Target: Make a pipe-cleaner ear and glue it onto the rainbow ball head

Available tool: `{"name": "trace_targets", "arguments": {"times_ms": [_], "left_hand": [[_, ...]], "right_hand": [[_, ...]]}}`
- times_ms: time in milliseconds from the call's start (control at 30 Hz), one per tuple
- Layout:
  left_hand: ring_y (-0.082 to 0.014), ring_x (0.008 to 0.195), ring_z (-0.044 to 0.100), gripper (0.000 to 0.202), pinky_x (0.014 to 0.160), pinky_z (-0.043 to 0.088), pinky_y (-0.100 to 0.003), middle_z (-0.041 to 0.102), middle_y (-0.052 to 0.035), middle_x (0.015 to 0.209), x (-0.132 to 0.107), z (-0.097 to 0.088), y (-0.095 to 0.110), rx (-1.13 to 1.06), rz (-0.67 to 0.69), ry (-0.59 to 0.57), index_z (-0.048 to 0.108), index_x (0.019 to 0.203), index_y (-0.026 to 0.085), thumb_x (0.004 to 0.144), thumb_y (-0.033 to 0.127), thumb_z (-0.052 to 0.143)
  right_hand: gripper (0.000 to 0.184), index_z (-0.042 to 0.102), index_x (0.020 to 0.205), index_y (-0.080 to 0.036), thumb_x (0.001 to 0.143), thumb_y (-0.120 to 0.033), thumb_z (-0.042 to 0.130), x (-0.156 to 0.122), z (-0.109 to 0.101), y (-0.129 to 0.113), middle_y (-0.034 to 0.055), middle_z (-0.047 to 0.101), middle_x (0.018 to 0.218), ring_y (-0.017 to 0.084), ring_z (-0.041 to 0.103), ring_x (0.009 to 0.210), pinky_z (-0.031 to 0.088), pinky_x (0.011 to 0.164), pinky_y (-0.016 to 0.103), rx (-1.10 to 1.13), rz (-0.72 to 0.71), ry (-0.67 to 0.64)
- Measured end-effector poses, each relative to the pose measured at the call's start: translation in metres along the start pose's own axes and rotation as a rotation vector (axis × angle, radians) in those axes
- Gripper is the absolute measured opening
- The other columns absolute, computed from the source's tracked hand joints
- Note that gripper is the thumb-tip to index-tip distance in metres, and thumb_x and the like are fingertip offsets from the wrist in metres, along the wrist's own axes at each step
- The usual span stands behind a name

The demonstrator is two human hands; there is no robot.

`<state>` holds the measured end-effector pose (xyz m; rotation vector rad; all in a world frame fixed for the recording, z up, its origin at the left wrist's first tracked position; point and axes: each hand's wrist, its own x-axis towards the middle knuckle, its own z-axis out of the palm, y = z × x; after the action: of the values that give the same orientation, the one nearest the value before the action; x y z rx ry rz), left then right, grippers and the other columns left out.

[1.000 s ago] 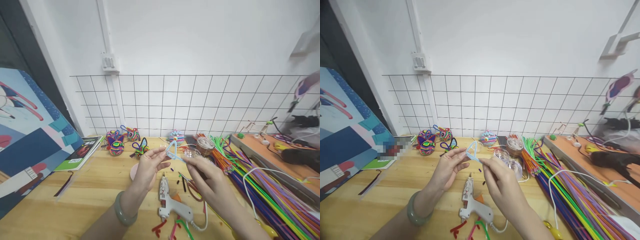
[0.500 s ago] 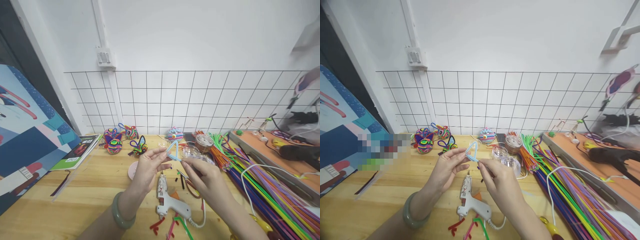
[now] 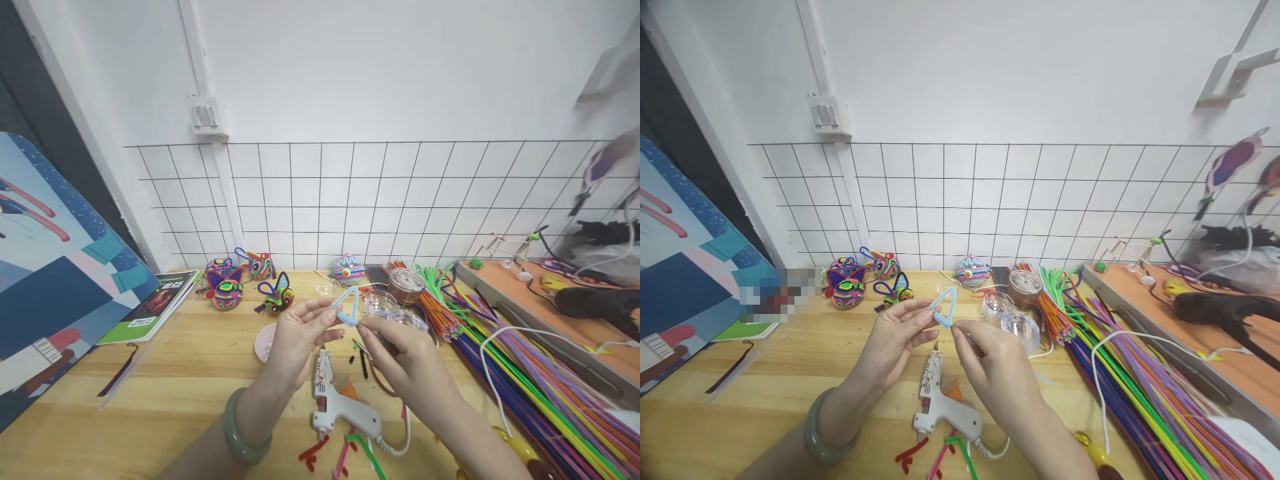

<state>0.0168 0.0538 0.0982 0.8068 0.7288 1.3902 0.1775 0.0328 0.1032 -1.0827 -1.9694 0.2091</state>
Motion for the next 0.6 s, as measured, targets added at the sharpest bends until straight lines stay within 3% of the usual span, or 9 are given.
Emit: {"name": "trace_targets", "arguments": {"times_ms": [400, 600], "left_hand": [[-0.0128, 0.068, 0.066, 0.022, 0.058, 0.057, -0.022, 0.070, -0.0031, 0.072, -0.0028, 0.0028, -0.0035, 0.016, 0.084, 0.037, 0.065, 0.082, 0.011, 0.063, 0.015, 0.076], [-0.0134, 0.067, 0.066, 0.023, 0.056, 0.057, -0.022, 0.070, -0.0028, 0.071, -0.0051, 0.0057, -0.0019, 0.021, 0.052, 0.032, 0.065, 0.080, 0.011, 0.060, 0.014, 0.077]], "right_hand": [[0.022, 0.064, 0.091, -0.016, 0.089, -0.028, 0.046, -0.0023, 0.0064, 0.0025, 0.0007, 0.059, 0.060, 0.013, 0.048, 0.052, 0.036, 0.051, 0.024, 0.117, 0.101, -0.050], [0.025, 0.063, 0.088, -0.016, 0.087, -0.034, 0.046, 0.0003, 0.0082, 0.0010, -0.0023, 0.048, 0.056, 0.011, 0.039, 0.048, 0.031, 0.045, 0.023, 0.339, 0.278, -0.125]]}}
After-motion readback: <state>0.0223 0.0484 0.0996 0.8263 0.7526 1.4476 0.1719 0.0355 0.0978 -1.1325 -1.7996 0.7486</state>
